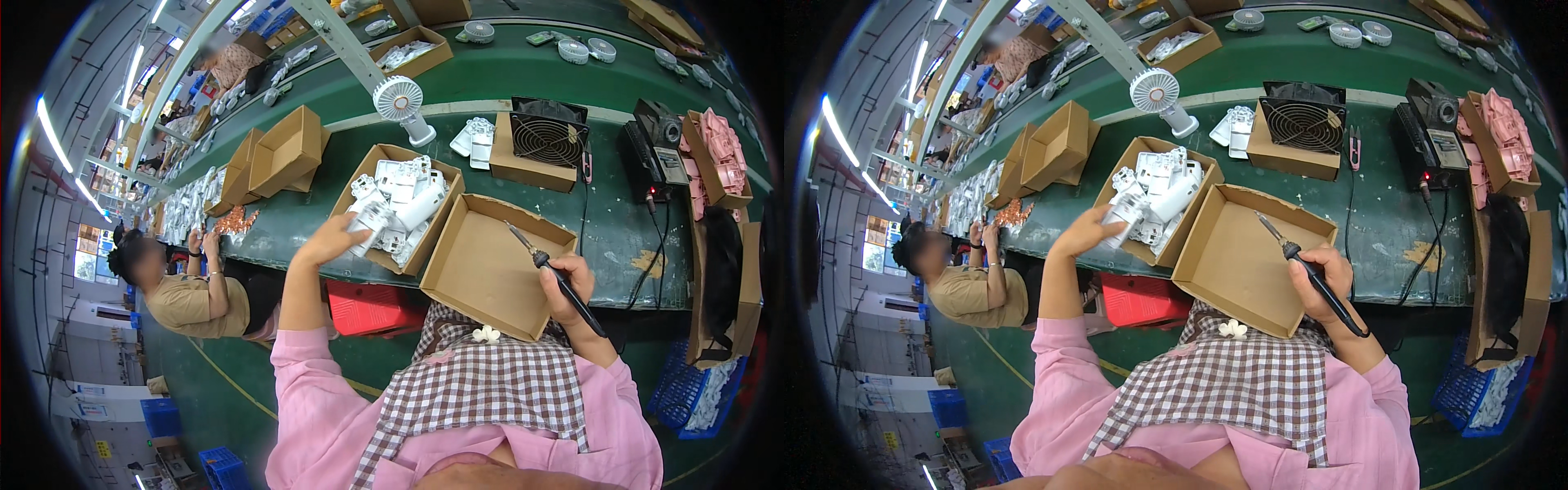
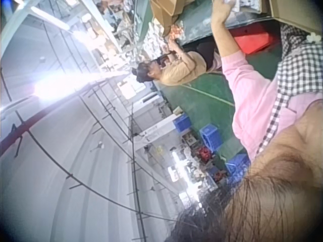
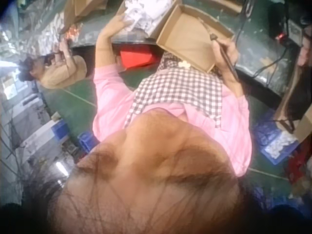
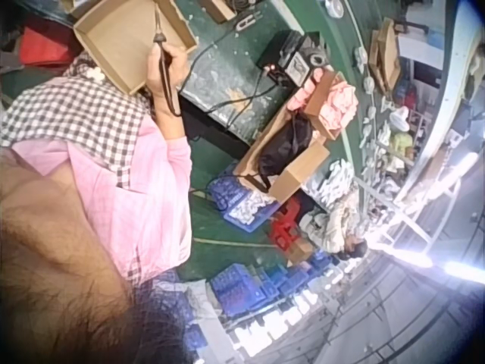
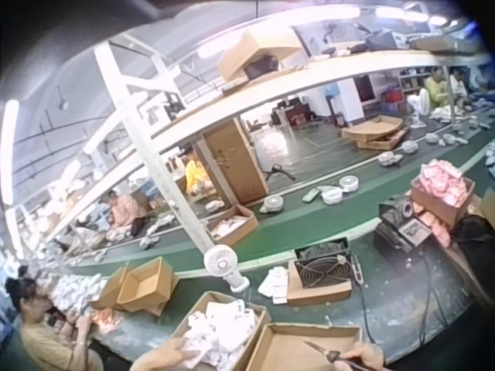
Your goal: The person solders electrical contacts on plastic casings with a soldering iron, moves boxes of parts to an overhead shelf, and sets an empty box on the table. The person solders additional plastic casings, places them into the cardboard box, and sorts the parts by hand.
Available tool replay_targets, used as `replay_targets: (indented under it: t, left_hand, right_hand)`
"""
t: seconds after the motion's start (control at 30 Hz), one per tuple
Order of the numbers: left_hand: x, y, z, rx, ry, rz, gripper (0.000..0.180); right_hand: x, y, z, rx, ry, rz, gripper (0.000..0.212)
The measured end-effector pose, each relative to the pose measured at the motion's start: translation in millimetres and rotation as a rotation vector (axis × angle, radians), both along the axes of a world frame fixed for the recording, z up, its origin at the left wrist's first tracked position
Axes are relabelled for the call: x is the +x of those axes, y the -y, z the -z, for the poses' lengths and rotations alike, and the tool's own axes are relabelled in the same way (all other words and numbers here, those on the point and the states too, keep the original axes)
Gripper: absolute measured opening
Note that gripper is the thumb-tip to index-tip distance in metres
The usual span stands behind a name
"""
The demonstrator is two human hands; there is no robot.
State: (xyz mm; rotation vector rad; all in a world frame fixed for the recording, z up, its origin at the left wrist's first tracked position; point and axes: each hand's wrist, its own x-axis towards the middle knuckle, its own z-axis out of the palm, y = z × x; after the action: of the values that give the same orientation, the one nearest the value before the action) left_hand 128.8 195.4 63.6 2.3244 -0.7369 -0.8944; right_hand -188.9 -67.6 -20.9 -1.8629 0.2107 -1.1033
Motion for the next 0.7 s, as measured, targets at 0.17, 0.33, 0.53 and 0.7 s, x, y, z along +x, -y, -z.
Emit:
replay_targets:
  t: [0.17, 0.33, 0.53, 0.7]
  left_hand:
    - [33, 8, 15, -0.366, -0.182, -0.397, 0.044]
    - [39, 35, 61, -0.107, 0.278, -0.395, 0.05]
    - [15, 54, 72, -0.118, 0.64, -0.328, 0.055]
    - [14, 46, 77, -0.586, 0.264, -0.369, 0.067]
  right_hand:
    - [0, 1, 2, 0.031, 0.013, -0.015, 0.018]
    - [0, 1, 1, 0.028, 0.023, -0.026, 0.018]
    - [-2, 3, 1, 0.019, 0.008, -0.031, 0.019]
    - [1, 1, 0, -0.003, 0.015, -0.039, 0.019]
